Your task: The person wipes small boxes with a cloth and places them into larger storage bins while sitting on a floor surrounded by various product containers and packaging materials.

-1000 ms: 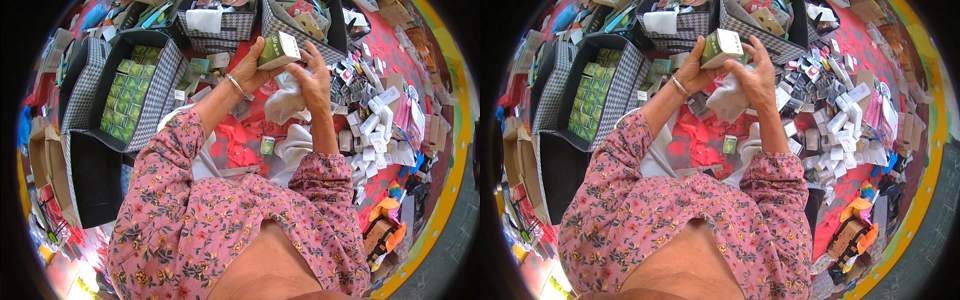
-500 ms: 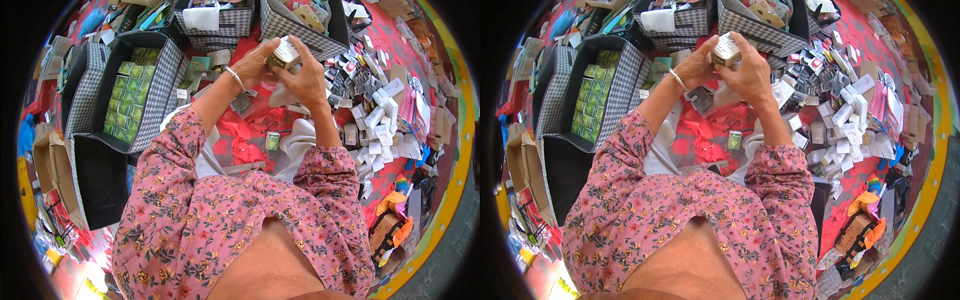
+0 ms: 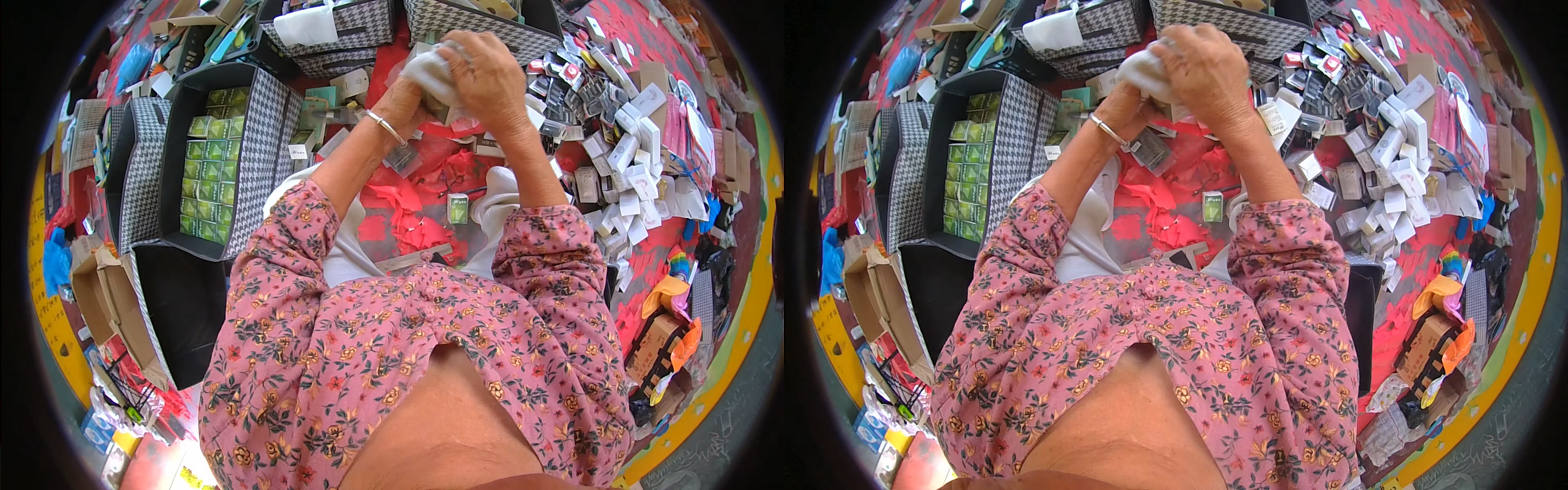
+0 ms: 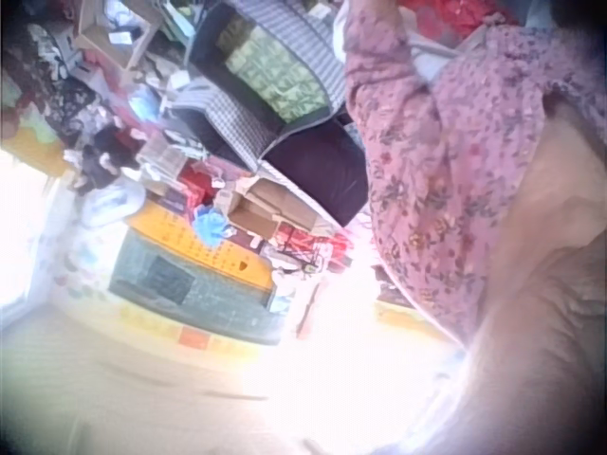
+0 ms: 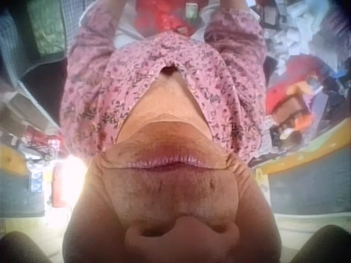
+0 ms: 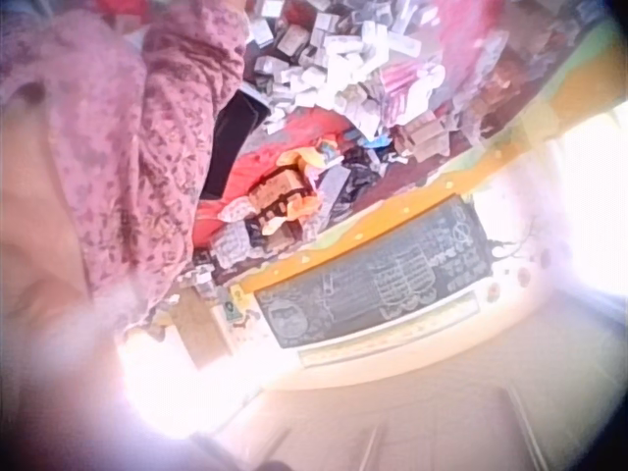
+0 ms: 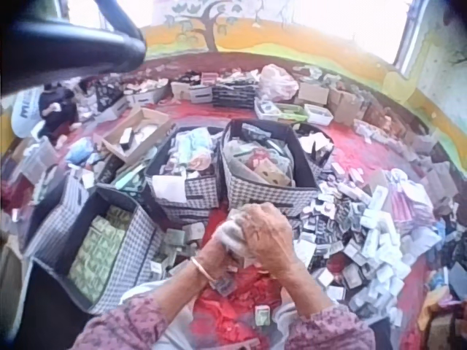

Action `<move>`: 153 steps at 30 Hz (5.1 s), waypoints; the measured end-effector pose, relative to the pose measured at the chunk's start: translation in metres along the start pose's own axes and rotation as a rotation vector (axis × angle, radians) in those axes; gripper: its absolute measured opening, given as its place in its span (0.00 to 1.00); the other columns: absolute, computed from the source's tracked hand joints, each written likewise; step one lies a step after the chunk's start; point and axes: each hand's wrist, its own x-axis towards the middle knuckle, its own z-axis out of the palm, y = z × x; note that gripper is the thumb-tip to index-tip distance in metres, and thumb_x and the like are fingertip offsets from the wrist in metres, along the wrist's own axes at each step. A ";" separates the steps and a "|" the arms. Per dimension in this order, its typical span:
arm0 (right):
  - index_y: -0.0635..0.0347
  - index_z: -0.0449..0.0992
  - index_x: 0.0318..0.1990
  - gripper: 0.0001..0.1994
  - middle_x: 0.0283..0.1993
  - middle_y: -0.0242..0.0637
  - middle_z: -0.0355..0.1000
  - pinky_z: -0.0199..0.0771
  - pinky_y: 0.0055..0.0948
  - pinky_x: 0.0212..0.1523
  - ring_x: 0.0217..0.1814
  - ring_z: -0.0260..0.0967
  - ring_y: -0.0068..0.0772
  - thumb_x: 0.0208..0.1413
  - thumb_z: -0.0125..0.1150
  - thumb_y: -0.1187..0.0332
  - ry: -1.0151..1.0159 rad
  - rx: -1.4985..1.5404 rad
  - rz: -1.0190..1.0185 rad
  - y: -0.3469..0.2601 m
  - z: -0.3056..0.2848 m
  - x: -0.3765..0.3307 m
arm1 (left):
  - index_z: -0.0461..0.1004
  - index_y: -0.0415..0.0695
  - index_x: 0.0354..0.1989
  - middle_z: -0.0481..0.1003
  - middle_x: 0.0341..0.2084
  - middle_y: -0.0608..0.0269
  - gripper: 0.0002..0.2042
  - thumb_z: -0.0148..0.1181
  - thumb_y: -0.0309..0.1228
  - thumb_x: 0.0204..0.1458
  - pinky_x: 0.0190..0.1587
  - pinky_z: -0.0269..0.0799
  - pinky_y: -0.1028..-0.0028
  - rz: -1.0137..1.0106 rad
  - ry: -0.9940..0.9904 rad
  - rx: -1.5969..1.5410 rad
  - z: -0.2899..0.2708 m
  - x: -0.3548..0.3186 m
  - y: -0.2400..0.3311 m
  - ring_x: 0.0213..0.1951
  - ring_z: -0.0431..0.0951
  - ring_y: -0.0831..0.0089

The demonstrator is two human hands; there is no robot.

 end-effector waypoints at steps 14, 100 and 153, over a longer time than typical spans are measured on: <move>0.53 0.74 0.31 0.06 0.35 0.38 0.68 0.66 0.33 0.38 0.38 0.64 0.38 0.42 0.59 0.66 0.113 -0.051 -0.118 -0.003 0.007 0.002 | 0.66 0.45 0.49 0.67 0.49 0.58 0.26 0.41 0.50 0.47 0.50 0.64 0.56 -0.210 -0.024 -0.450 -0.003 0.003 0.007 0.50 0.67 0.59; 0.61 0.75 0.34 0.15 0.32 0.36 0.73 0.71 0.28 0.33 0.28 0.70 0.30 0.46 0.60 0.59 0.039 0.544 0.983 0.072 -0.056 -0.017 | 0.49 0.38 0.59 0.59 0.54 0.47 0.33 0.54 0.42 0.49 0.57 0.56 0.56 0.017 -0.436 -0.336 -0.006 0.008 0.023 0.56 0.60 0.54; 0.59 0.75 0.27 0.07 0.26 0.39 0.72 0.69 0.29 0.30 0.26 0.69 0.36 0.45 0.60 0.65 0.244 0.329 0.489 0.029 -0.027 -0.006 | 0.35 0.46 0.59 0.63 0.42 0.57 0.53 0.71 0.26 0.26 0.52 0.62 0.72 0.744 -0.237 1.464 -0.003 0.013 0.014 0.46 0.66 0.68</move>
